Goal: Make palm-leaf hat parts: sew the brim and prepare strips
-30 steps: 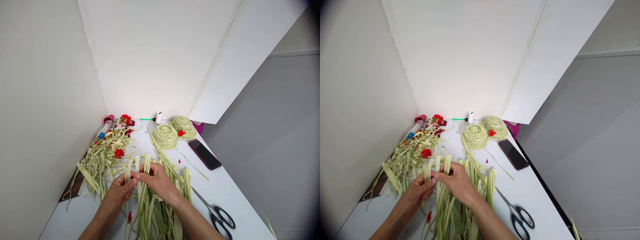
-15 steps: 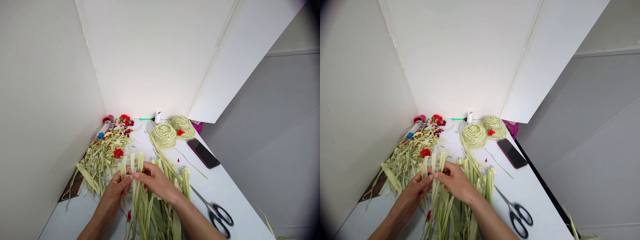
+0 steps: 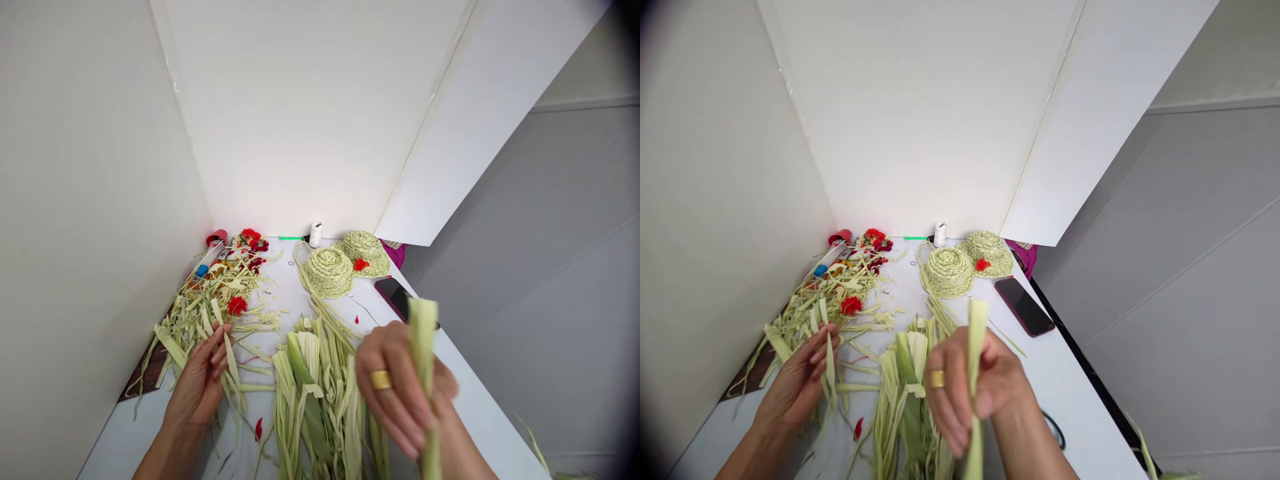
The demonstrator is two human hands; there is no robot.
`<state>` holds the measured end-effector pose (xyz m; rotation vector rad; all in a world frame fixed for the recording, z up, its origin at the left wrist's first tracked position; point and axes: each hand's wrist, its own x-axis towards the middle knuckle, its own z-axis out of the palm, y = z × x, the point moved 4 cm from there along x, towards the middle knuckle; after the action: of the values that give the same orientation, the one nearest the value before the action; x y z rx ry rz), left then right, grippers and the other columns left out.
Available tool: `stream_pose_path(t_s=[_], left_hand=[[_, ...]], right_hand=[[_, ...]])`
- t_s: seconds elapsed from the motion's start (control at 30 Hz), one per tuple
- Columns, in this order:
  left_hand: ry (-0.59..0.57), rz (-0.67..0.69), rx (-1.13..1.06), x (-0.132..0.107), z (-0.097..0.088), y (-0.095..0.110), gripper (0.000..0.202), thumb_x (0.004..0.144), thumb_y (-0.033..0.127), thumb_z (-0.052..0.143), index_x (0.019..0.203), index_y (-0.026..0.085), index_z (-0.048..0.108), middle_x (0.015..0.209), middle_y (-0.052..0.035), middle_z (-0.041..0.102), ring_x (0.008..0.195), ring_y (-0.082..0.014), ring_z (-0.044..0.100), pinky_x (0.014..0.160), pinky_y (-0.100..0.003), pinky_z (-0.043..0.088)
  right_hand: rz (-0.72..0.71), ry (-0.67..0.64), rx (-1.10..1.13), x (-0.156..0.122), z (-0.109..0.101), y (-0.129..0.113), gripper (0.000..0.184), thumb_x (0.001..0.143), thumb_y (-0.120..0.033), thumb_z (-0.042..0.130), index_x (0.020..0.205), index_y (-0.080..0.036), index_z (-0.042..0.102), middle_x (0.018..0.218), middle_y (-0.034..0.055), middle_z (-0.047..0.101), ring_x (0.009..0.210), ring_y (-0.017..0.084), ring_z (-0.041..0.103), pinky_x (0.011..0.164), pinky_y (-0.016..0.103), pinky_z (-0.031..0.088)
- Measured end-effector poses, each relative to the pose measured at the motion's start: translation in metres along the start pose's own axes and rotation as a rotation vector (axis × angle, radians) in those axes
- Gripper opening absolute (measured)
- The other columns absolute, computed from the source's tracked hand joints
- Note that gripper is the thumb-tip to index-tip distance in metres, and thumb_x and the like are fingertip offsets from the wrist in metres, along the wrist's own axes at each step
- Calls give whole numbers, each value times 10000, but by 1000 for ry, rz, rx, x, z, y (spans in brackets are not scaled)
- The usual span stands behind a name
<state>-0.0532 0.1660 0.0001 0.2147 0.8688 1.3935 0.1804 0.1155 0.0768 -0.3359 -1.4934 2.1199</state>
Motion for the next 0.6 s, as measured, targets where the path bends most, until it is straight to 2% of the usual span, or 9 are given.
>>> stream_pose_path(t_s=[0.03,0.07,0.13,0.2,0.23,0.3,0.37,0.47,0.6], left_hand=[[-14,9,-4,0,0,-1,94,850,70,563,888,138,617,776,14,608,398,14,347,315,-59,294],[-38,16,4,-1,0,-3,94,847,78,579,909,137,618,813,5,617,409,13,354,317,-64,294],[-84,25,70,-4,1,-10,114,820,114,644,925,147,618,823,8,613,433,5,366,336,-77,302],[-148,35,186,-8,4,-19,158,785,172,712,910,161,615,726,43,561,458,-12,362,372,-91,313],[-184,40,252,-11,6,-24,179,774,213,734,899,166,615,659,63,512,465,-22,349,391,-99,312],[-246,52,385,-15,9,-31,211,769,297,746,875,169,614,557,93,392,468,-38,297,419,-114,290],[-288,73,502,-17,10,-35,233,781,357,728,849,168,610,529,101,332,477,-46,243,442,-128,263],[-319,90,611,-18,9,-37,239,796,382,707,836,171,603,554,94,325,504,-56,214,470,-145,234],[-338,79,633,-18,9,-36,221,821,392,671,863,185,604,530,99,283,497,-68,186,465,-169,198]], right_hand=[[9,-21,24,-4,1,-2,608,382,-764,698,408,-191,495,325,-37,425,328,106,461,377,250,395],[-5,30,41,-6,1,-6,605,405,-765,689,435,-193,493,336,-39,435,324,106,466,379,248,396],[-76,258,48,-1,-1,-14,502,584,-671,688,573,-191,540,445,-29,520,360,109,504,410,245,415],[-126,463,0,13,-2,-16,317,761,-490,640,749,-178,589,603,-7,588,418,95,512,455,235,409],[-129,531,-46,22,-2,-12,267,806,-432,611,806,-165,601,655,-1,592,436,79,481,464,223,381],[-109,664,-185,41,-3,1,244,822,-393,613,842,-150,604,690,-12,559,484,63,400,479,204,311],[-93,768,-335,56,-7,17,228,765,-354,687,817,-155,587,676,-38,498,557,75,371,520,196,292],[-93,781,-401,66,-10,36,215,739,-312,686,707,-163,534,647,-47,445,627,100,396,603,208,326],[-66,754,-449,64,-13,39,187,794,-295,570,665,-160,544,644,-35,461,651,119,427,661,225,345]])
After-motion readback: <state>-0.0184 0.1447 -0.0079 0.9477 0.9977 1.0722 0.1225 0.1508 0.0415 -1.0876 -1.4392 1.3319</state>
